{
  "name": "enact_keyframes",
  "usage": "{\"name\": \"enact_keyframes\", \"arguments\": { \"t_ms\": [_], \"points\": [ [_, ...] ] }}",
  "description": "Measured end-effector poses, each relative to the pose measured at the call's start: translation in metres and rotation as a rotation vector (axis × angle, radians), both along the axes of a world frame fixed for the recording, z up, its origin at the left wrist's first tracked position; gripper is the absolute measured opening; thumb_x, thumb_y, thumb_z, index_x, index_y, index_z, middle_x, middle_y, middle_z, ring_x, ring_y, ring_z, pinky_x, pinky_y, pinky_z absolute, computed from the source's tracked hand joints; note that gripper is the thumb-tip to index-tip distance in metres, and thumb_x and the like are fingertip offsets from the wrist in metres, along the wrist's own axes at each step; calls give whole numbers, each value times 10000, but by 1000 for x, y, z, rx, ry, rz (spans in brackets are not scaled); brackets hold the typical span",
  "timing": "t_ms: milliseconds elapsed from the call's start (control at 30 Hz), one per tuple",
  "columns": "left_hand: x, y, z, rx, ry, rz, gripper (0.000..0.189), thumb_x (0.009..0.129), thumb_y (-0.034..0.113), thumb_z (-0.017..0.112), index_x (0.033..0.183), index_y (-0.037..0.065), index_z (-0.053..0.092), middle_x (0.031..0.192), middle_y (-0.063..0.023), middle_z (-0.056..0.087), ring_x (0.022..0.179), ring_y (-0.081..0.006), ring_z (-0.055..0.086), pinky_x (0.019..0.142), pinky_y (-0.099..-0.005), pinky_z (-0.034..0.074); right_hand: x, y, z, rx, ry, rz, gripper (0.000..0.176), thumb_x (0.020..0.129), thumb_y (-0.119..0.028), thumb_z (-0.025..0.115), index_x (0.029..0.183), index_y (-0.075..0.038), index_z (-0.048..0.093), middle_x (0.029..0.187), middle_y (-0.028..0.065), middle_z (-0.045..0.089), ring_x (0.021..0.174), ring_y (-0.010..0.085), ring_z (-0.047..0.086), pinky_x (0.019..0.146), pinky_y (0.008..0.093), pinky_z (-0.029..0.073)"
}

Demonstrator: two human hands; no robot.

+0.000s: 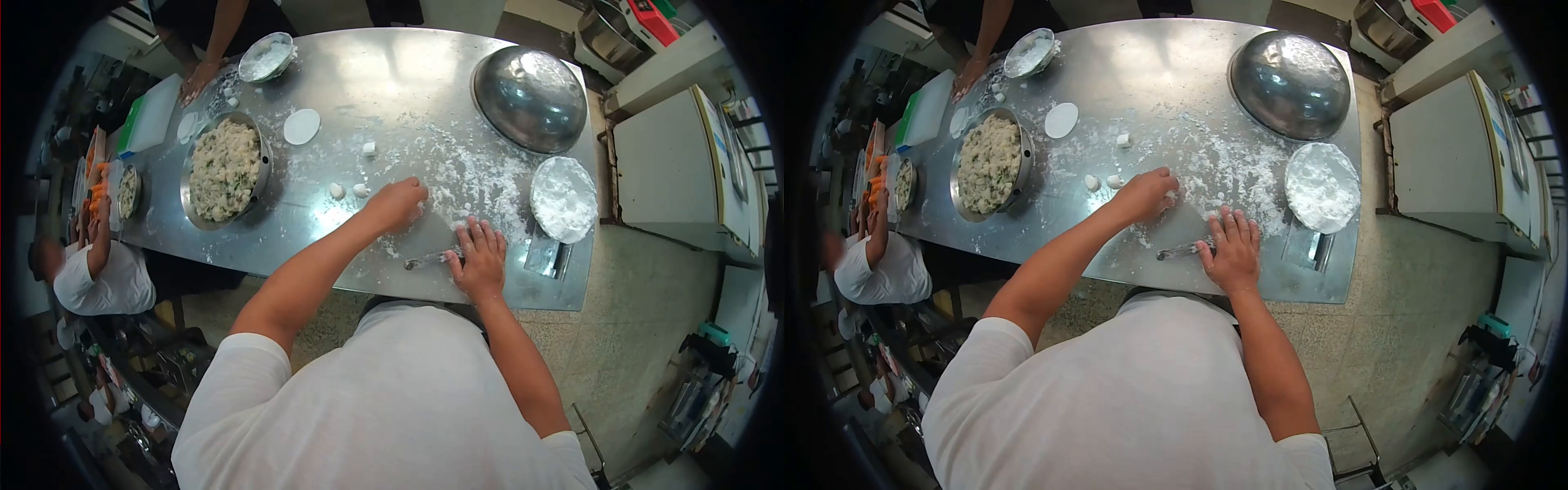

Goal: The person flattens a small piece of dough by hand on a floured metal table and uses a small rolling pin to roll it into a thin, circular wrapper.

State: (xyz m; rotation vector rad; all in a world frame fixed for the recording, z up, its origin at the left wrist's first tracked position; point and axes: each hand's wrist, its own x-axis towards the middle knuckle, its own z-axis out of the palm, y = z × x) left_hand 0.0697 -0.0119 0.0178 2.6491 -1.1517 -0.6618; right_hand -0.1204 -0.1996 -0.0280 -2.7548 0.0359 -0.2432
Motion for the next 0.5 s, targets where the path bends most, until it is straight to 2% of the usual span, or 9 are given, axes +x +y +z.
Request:
{"name": "enact_keyframes", "arguments": {
  "t_ms": [67, 100, 167, 200, 267, 300, 367, 433, 500],
  "points": [
    [0, 9, 2, -213, 160, 68, 295, 899, 251, 729, 1134, 75, 705, 1078, -168, 649, 1026, -364, 666, 890, -462, 537, 4, 0, 0, -11, 7, -5, 543, 939, -451, 631, 1384, -141, 627, 1538, 103, 500, 1442, 334, 415, 1226, 522, 223],
    [2, 6, 7, -217, 169, 72, 295, 899, 251, 729, 1134, 75, 705, 1078, -168, 649, 1026, -364, 666, 890, -462, 537, 2, 1, 1, -16, 18, -8, 545, 937, -452, 632, 1384, -140, 627, 1538, 103, 499, 1439, 335, 416, 1224, 526, 225],
    [15, -6, 21, -221, 121, 141, 427, 965, 383, 661, 1322, 149, 650, 1310, -183, 594, 1250, -389, 581, 1048, -493, 469, 5, 0, 2, -23, 24, -3, 548, 935, -452, 633, 1385, -140, 627, 1538, 103, 498, 1436, 336, 417, 1222, 530, 227],
    [13, -15, 14, -220, 124, 147, 427, 965, 383, 661, 1322, 149, 650, 1310, -183, 594, 1250, -389, 581, 1048, -493, 469, 4, 0, 2, -28, 30, -4, 548, 934, -454, 632, 1382, -139, 627, 1539, 105, 496, 1436, 339, 415, 1219, 534, 229],
    [8, -37, -12, -308, -413, 220, 578, 1008, 526, 530, 1510, 241, 500, 1587, -155, 409, 1476, -422, 355, 1208, -608, 245, 4, 1, 2, -31, 42, -4, 549, 934, -457, 631, 1380, -138, 628, 1540, 107, 494, 1436, 341, 413, 1217, 538, 230],
    [7, -37, -20, -305, -405, 219, 578, 1008, 526, 530, 1510, 241, 500, 1587, -155, 409, 1476, -422, 355, 1208, -608, 245, 4, 1, 3, -21, 35, -3, 549, 924, -437, 649, 1384, -139, 623, 1535, 104, 499, 1435, 342, 413, 1214, 537, 230],
    [2, -40, -39, -134, -310, 52, 666, 1033, 626, 367, 1604, 286, 339, 1706, -111, 206, 1570, -416, 124, 1218, -692, 10, 2, -1, 3, -9, 49, -6, 552, 914, -418, 666, 1388, -139, 618, 1531, 101, 504, 1434, 342, 413, 1210, 537, 230],
    [21, -47, -40, -141, -326, 27, 657, 1031, 623, 380, 1601, 298, 343, 1707, -108, 202, 1571, -412, 128, 1213, -700, 21, 2, -1, 0, 6, 48, -1, 554, 912, -420, 668, 1389, -143, 617, 1531, 102, 504, 1432, 343, 415, 1208, 537, 232],
    [10, -38, -43, -130, -329, 32, 649, 1030, 620, 394, 1598, 309, 348, 1708, -104, 198, 1571, -407, 133, 1208, -709, 32, -10, 1, 1, 18, 74, 13, 554, 911, -418, 669, 1390, -145, 617, 1531, 102, 504, 1431, 342, 417, 1208, 537, 233]
  ]
}}
